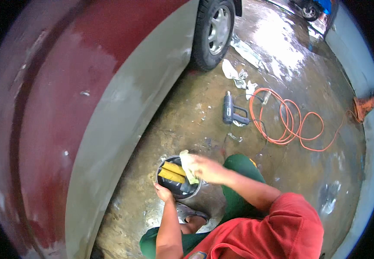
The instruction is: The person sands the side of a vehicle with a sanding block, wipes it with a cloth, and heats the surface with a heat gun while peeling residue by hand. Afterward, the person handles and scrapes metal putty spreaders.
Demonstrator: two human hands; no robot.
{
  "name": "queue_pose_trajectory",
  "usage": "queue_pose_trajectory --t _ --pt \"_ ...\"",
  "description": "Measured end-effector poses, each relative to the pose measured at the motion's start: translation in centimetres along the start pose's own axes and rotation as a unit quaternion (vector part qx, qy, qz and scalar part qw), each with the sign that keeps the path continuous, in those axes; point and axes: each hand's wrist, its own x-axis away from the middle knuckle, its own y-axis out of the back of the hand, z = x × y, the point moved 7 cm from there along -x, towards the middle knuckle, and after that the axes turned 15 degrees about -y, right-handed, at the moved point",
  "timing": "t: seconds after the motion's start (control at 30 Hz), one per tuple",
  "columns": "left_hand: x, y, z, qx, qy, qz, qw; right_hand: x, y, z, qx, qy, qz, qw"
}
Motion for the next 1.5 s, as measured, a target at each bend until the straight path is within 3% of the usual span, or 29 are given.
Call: queue_pose_trajectory --t 0.03,0.07,0.13,0.17,0.2,0.23,0.27,0.37,0.47,0.5,0.57,0.67,0.83,0.93,0.97,1.07,1.13,1.17,1.2,1.27,1.37,1.47,1.5 --pt "-0.2 0.1 -0.1 -0.047 -0.045 0.007 0.998 -0.6 3.4 -1.3 0.031 -0.038 -0.040 0.998" --pt "0.7 0.1 -1.2 0.000 -0.051 -0.008 0.999 -1.6 7.4 -2.6 0.063 -0.072 -0.079 0.992" --pt "0.2 -0.5 0.6 0.082 0.016 -0.006 0.996 -4.3 9.6 -14.1 0.064 -0.218 -0.091 0.969" --pt "0.2 -0.5 0.4 0.073 0.005 -0.004 0.997 -5.0 10.9 -18.8 0.105 -0.254 -0.100 0.956" --pt "0.5 -0.4 0.0 0.065 -0.007 -0.005 0.998 -5.6 11.5 -23.3 0.160 -0.371 -0.059 0.913" --pt "0.7 -0.1 -0.7 0.057 -0.021 -0.009 0.998 -6.9 10.8 -30.7 0.182 -0.398 -0.105 0.893" --pt "1.0 0.0 -1.2 0.027 -0.012 -0.003 1.000 -7.1 10.8 -34.7 0.151 -0.388 -0.155 0.896" --pt "0.7 0.2 -1.2 -0.028 -0.021 -0.019 0.999 -8.1 11.5 -37.4 0.218 -0.343 -0.207 0.890" --pt "0.2 0.5 0.1 -0.098 -0.013 -0.017 0.995 -9.2 11.3 -38.3 0.237 -0.379 -0.167 0.879" --pt "0.0 0.4 0.5 -0.089 -0.047 -0.036 0.994 -8.8 11.5 -37.8 0.263 -0.369 -0.228 0.862" --pt "0.6 0.5 -0.8 -0.074 -0.032 -0.033 0.996 -10.0 10.8 -41.2 0.279 -0.351 -0.244 0.860" --pt "1.4 0.7 -2.2 -0.084 -0.013 -0.023 0.996 -10.7 11.5 -39.5 0.266 -0.404 -0.158 0.861" --pt "0.9 0.8 -1.6 -0.108 -0.019 -0.020 0.994 -10.2 12.3 -35.9 0.186 -0.383 -0.193 0.884" --pt "1.3 1.1 -2.6 -0.127 -0.008 -0.018 0.992 -9.8 11.8 -38.0 -0.046 -0.267 -0.186 0.944" --pt "1.5 1.1 -2.7 -0.131 -0.005 -0.016 0.991 -9.3 12.0 -36.2 -0.260 -0.242 -0.140 0.924" --pt "1.1 0.9 -2.0 -0.147 -0.012 -0.015 0.989 -6.0 16.9 -24.7 -0.479 -0.243 -0.092 0.838" --pt "1.3 1.1 -2.0 -0.160 0.005 0.001 0.987 -4.9 21.4 -17.9 -0.497 -0.134 -0.194 0.835" --pt "1.2 1.0 -2.0 -0.168 0.010 0.004 0.986 -4.8 23.6 -14.5 -0.470 -0.115 -0.170 0.858" --pt "1.2 1.1 -2.1 -0.176 0.016 0.007 0.984 -3.7 25.8 -10.6 -0.455 -0.108 -0.221 0.856" --pt "1.3 1.0 -2.2 -0.167 0.012 0.011 0.986 -3.2 28.9 -9.3 -0.484 -0.079 -0.278 0.826" --pt "1.3 0.9 -2.6 -0.160 -0.013 0.022 0.987 -1.3 32.0 0.0 -0.477 0.039 -0.350 0.806" --pt "1.7 1.1 -3.0 -0.137 0.021 0.011 0.990 -0.1 31.7 4.5 -0.386 0.008 -0.416 0.823" --pt "1.5 1.1 -2.9 -0.123 0.020 0.008 0.992 0.4 30.9 5.7 -0.410 0.025 -0.425 0.807"
